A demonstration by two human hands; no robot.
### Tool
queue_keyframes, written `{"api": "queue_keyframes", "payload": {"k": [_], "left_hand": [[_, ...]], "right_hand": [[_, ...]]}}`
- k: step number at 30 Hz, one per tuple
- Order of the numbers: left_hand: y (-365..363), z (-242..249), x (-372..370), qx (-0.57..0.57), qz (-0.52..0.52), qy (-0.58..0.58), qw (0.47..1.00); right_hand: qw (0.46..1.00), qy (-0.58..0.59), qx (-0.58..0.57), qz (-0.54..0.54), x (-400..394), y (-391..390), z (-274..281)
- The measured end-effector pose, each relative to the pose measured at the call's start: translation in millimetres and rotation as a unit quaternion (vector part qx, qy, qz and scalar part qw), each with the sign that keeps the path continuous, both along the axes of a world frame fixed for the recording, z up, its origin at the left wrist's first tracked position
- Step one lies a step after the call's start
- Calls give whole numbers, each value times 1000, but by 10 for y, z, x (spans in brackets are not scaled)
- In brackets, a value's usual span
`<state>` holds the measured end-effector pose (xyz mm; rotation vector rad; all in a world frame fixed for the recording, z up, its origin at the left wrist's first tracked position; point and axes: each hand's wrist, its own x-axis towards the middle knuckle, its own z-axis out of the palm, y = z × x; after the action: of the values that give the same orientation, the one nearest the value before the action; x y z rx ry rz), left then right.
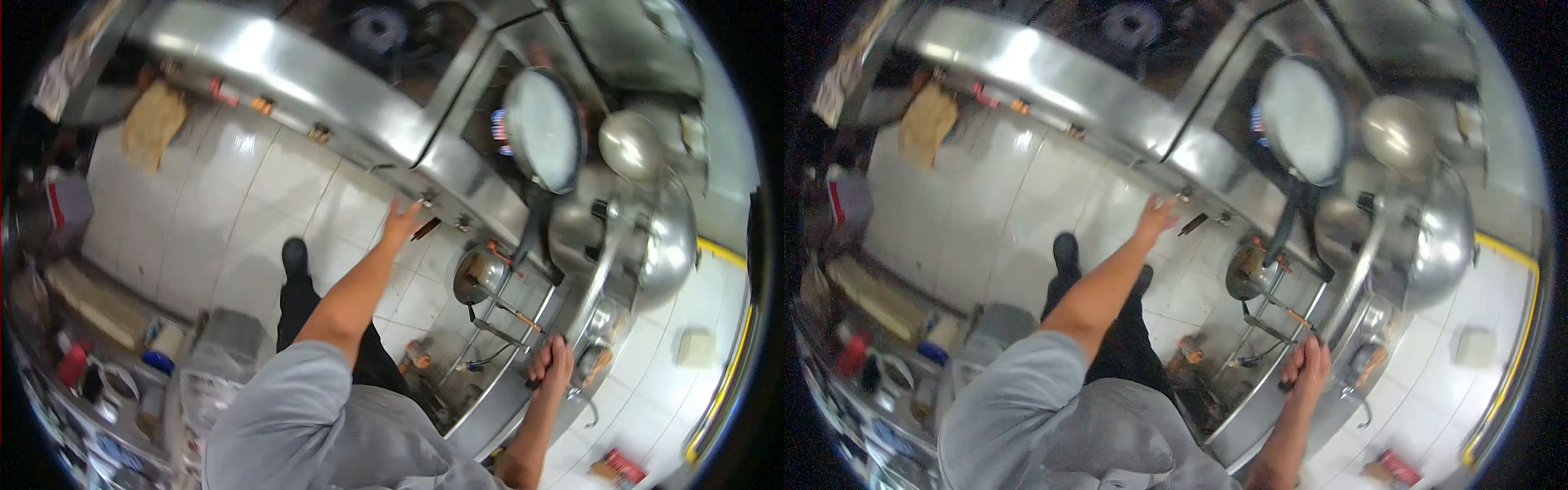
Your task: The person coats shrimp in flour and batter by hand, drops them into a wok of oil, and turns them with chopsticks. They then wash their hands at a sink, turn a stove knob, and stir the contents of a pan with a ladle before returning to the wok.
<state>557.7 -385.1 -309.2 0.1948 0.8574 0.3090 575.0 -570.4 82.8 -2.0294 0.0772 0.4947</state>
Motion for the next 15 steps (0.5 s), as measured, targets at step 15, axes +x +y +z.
{"api": "queue_keyframes", "payload": {"k": [15], "left_hand": [[1817,457,-6011,65,101,466,877]], "right_hand": [[904,-207,-332,174,1029,218,-93]]}}
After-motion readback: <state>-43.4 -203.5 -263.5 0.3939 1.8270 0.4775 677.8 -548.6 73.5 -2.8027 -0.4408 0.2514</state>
